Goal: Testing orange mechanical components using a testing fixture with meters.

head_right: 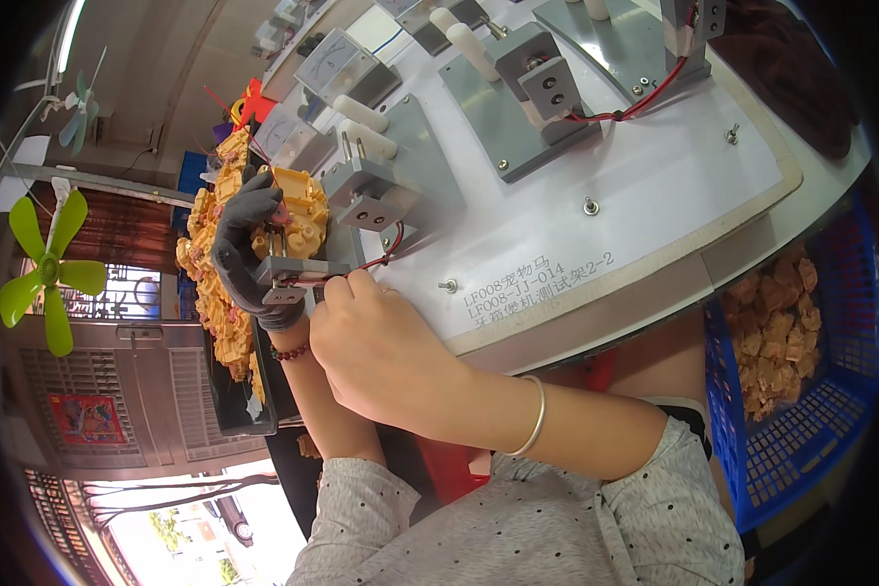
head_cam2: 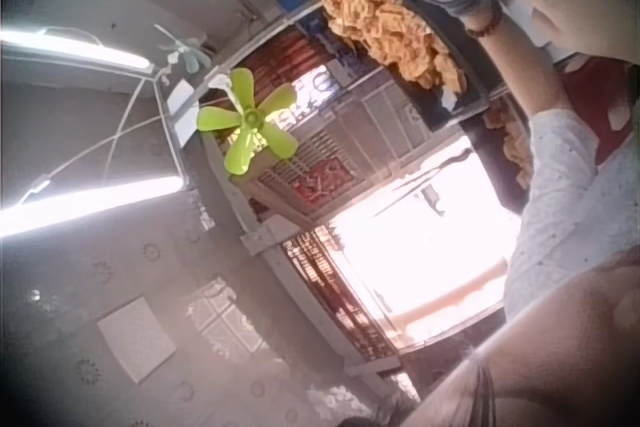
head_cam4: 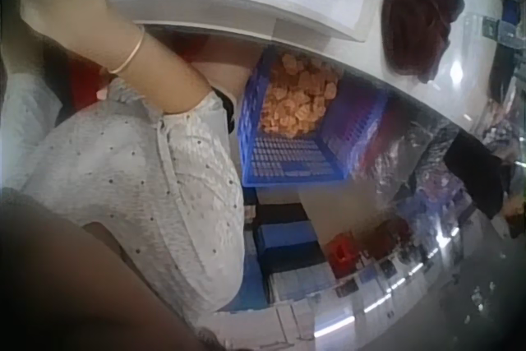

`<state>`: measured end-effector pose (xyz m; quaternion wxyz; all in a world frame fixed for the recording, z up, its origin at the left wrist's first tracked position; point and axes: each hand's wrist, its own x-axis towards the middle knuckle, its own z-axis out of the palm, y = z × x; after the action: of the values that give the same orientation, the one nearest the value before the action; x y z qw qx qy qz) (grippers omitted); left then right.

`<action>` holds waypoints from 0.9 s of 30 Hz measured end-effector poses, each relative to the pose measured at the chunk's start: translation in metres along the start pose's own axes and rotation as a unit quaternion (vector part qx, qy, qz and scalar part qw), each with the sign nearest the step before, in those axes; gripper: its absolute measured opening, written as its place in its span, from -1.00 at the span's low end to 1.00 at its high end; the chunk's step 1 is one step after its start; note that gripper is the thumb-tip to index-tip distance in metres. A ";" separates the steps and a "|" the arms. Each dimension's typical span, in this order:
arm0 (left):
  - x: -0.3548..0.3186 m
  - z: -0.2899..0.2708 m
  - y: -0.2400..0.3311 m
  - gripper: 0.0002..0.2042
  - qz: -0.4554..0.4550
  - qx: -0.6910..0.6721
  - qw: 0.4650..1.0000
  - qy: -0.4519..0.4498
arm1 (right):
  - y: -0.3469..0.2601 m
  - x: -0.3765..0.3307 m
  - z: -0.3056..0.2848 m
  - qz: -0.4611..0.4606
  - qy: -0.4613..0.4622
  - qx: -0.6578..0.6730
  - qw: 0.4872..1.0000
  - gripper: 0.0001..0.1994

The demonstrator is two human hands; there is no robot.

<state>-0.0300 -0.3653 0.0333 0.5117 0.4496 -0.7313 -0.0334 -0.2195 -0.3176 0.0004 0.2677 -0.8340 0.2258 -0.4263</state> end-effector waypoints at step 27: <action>-0.041 -0.023 0.106 -0.71 0.070 0.057 0.985 0.150 | 0.004 0.004 -0.016 0.012 -0.008 0.195 0.981 -0.81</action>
<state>-0.0755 -0.2646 0.0687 0.5902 0.4258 -0.6767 0.1117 -0.2314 -0.3268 0.0079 0.4321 -0.7664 0.1460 -0.4524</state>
